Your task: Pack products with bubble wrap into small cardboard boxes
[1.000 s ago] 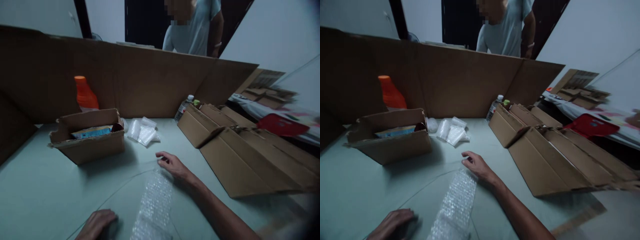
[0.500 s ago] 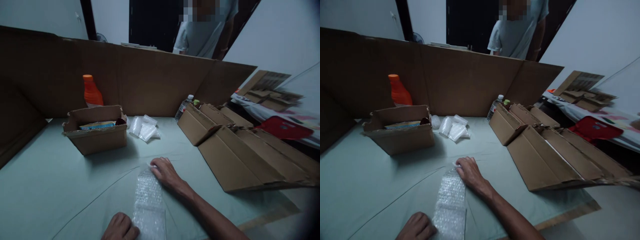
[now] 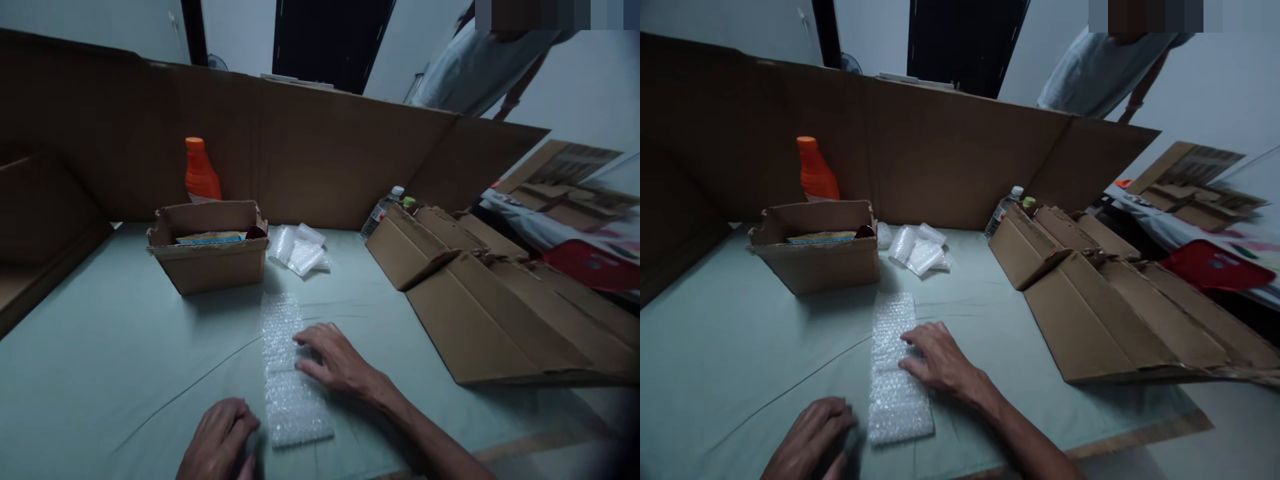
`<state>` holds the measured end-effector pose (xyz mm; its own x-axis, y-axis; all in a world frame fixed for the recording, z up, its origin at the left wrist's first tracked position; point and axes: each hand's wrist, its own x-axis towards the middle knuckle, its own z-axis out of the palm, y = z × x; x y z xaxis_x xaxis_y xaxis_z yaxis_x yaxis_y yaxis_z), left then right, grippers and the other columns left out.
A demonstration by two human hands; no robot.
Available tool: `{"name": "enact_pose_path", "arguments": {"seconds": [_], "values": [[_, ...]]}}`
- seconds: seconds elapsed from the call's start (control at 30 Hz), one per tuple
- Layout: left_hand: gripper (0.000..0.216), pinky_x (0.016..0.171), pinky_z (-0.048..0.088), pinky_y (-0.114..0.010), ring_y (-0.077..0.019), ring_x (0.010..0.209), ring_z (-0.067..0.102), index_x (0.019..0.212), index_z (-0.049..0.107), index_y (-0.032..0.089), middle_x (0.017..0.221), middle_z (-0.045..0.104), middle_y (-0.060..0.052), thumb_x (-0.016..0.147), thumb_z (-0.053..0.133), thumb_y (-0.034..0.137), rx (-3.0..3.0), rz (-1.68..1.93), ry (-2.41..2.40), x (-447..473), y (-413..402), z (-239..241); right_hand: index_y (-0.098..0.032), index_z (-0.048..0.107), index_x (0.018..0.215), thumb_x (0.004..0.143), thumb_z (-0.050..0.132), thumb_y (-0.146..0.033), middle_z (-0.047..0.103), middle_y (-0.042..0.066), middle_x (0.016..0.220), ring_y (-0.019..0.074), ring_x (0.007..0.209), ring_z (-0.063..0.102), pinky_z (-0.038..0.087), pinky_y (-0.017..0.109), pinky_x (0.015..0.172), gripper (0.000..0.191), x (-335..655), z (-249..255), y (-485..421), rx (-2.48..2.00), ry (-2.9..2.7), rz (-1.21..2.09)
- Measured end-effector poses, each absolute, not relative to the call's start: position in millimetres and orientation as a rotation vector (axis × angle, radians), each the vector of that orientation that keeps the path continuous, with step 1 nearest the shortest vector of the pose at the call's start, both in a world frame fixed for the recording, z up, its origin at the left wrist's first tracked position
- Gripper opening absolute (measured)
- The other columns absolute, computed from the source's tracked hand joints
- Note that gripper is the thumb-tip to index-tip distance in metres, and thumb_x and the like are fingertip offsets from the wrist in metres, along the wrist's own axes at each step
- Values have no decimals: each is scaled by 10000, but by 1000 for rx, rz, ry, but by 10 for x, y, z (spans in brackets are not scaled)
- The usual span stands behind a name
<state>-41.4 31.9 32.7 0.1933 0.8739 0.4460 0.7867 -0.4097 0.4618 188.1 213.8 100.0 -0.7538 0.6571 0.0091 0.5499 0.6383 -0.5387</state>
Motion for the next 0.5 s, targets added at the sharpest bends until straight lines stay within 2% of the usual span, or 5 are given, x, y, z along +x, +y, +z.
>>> {"name": "enact_pose_path", "arguments": {"seconds": [0.07, 0.17, 0.3, 0.4, 0.5], "values": [[462, 911, 580, -340, -234, 1114, 652, 1292, 545, 241, 1188, 674, -112, 840, 581, 158, 2320, 1053, 1594, -384, 424, 352, -206, 611, 1274, 869, 728, -344, 674, 86, 1237, 272, 1120, 571, 379, 446, 1000, 444, 2016, 980, 1976, -1034, -2721, 794], [674, 1004, 556, -412, -274, 1260, 599, 1495, 366, 245, 1382, 605, -146, 863, 600, 225, 2218, 1068, 1603, -267, 595, 293, -184, 599, 1279, 839, 749, -280, 663, 100, 1232, 280, 1100, 546, 375, 460, 996, 475, 2064, 903, 1847, -1118, -2753, 746], [862, 1032, 533, -516, -327, 1293, 579, 1581, 182, 260, 1461, 535, -188, 847, 635, 280, 2022, 1022, 1592, -178, 703, 228, -204, 664, 1010, 868, 673, -179, 697, 39, 1027, 226, 984, 570, 384, 417, 955, 144, 2038, 925, 1781, -1069, -2721, 876], [893, 1018, 542, -533, -341, 1303, 574, 1578, 200, 282, 1476, 523, -185, 825, 677, 334, 1948, 1003, 1561, -247, 620, 322, -209, 657, 898, 880, 646, -164, 685, 11, 931, 195, 936, 583, 407, 360, 907, 50, 2081, 1079, 1686, -935, -2620, 1070], [862, 999, 566, -457, -299, 1256, 614, 1561, 277, 326, 1427, 588, -134, 814, 706, 336, 1943, 1010, 1458, -317, 480, 430, -220, 663, 909, 900, 641, -184, 687, 1, 931, 179, 938, 597, 424, 323, 891, 43, 2126, 1213, 1586, -855, -2518, 1211]]}}
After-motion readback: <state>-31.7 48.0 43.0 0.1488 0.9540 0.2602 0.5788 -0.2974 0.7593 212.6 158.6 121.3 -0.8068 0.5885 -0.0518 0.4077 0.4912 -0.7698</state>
